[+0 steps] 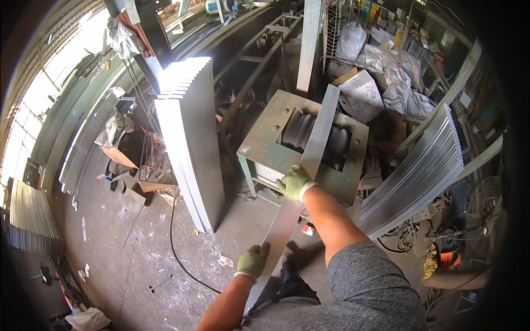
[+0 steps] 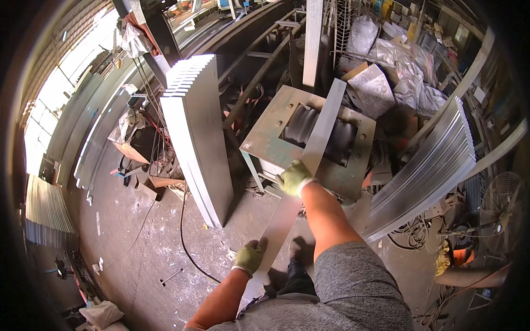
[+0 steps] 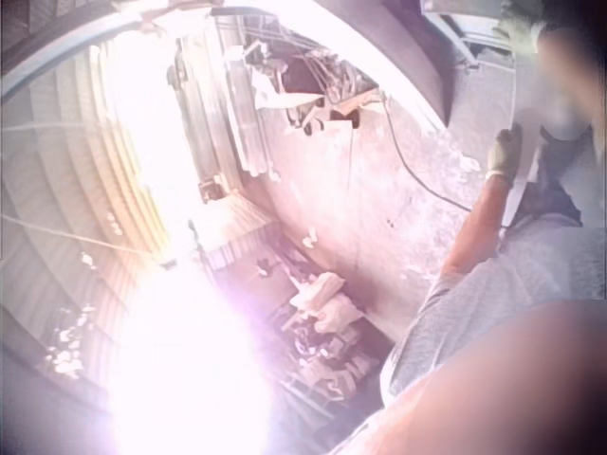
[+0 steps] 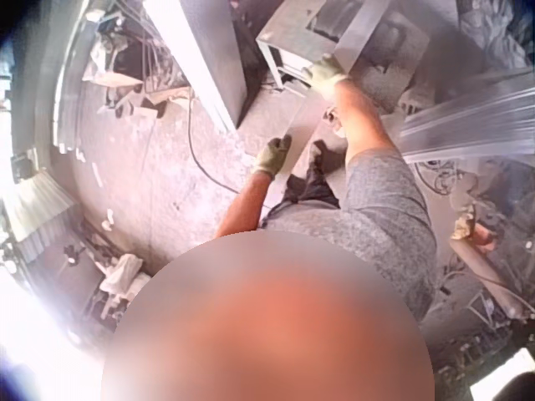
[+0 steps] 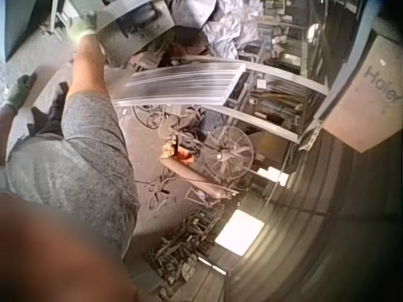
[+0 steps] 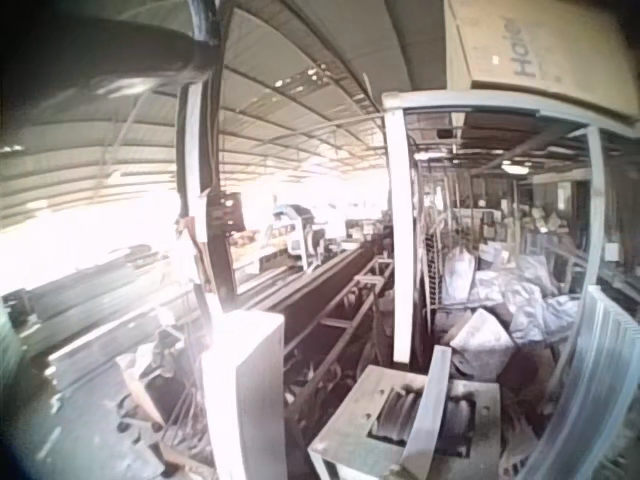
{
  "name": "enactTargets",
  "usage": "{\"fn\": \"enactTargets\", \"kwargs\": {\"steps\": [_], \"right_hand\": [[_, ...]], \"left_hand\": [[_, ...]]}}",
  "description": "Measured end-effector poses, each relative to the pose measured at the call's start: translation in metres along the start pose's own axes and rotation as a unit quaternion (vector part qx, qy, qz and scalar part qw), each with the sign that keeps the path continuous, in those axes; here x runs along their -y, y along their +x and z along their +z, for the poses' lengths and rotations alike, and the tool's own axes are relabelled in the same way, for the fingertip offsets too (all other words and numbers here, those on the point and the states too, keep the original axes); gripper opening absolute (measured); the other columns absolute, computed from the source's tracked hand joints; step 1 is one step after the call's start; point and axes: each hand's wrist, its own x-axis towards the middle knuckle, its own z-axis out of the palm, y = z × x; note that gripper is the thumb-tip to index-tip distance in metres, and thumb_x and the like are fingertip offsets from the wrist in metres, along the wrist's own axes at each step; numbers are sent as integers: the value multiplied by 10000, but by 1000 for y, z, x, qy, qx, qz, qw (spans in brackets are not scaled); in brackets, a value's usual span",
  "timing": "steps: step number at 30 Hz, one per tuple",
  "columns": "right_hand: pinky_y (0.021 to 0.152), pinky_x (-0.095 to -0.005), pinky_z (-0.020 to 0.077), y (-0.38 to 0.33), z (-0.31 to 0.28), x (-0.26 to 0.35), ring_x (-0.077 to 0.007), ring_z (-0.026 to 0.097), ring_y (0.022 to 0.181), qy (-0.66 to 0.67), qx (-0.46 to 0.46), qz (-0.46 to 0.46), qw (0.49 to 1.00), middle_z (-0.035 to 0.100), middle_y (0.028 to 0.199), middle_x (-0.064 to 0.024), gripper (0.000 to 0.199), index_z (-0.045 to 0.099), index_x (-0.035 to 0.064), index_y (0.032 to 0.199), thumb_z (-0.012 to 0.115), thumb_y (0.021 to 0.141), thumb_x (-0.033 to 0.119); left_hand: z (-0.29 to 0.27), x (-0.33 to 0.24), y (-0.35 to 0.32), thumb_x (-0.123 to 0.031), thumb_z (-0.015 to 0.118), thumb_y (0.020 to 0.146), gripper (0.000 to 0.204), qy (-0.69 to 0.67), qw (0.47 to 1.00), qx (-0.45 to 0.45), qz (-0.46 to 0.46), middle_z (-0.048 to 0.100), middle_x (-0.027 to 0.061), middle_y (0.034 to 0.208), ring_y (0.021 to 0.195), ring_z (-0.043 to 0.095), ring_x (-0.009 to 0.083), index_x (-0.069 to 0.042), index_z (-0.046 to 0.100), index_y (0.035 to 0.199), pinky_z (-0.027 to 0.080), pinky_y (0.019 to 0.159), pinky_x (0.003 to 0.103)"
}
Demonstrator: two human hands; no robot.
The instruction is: The person feeds long metal sheets into a manual bending machine, pulls them through to form a profile, and stacks the finished pieces. The person repeats this process for multiple sheets.
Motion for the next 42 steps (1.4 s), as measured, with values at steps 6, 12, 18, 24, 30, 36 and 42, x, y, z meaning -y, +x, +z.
{"fn": "enactTargets", "kwargs": {"steps": [6,12,18,24,30,36,42], "right_hand": [[1006,-541,507,-19,30,48,-383,757,855,49,-48,-11,998,804,782,-133,588,772,145,659,536,1127,410],[1019,-536,480,-83,64,203,-314,770,848,94,3,-50,994,809,767,-98,617,802,155,704,474,1170,392],[1078,-506,491,-140,50,325,-311,758,890,230,-53,-85,968,820,895,-81,411,835,151,874,605,1125,381],[1102,-507,607,-142,22,351,-393,768,1214,484,-245,-50,839,811,1273,-165,217,770,60,1184,812,1005,175],[1289,-509,449,-155,7,240,-401,623,1455,433,-397,316,745,659,1559,-251,655,599,-48,1544,854,1054,302],[860,-567,621,-163,-27,167,-241,719,1277,810,-126,319,475,699,1559,-59,745,598,242,1643,633,1104,756],[1011,-485,597,-159,-23,193,-241,720,1268,831,-167,386,364,744,1432,-43,547,695,178,1493,828,1058,481]], "left_hand": [[6,52,-10,-710,518,1127,738,-41,999,-17,-13,820,302,1191,1193,774,513,-61,838,1272,593,1019,560],[25,215,-97,-735,504,1123,765,-10,996,-54,-74,816,312,1160,1180,765,533,-69,855,1256,592,1015,584],[18,351,-195,-728,578,1114,705,12,993,-88,-76,825,278,1055,1060,806,474,-91,871,1180,616,882,562],[-3,403,-228,-745,616,1082,706,-49,991,-81,-95,836,258,994,1021,828,477,-96,895,1092,638,874,559],[-39,361,-215,-698,710,1049,582,26,986,-160,22,818,201,903,890,804,470,-139,848,963,613,764,563],[-51,319,-193,-174,844,908,351,54,892,-304,329,773,167,1201,1131,740,450,-118,700,1223,586,956,571],[-47,364,-192,-62,766,866,604,141,877,-334,316,620,241,1570,1446,584,496,-58,603,1448,466,1204,641]]}}
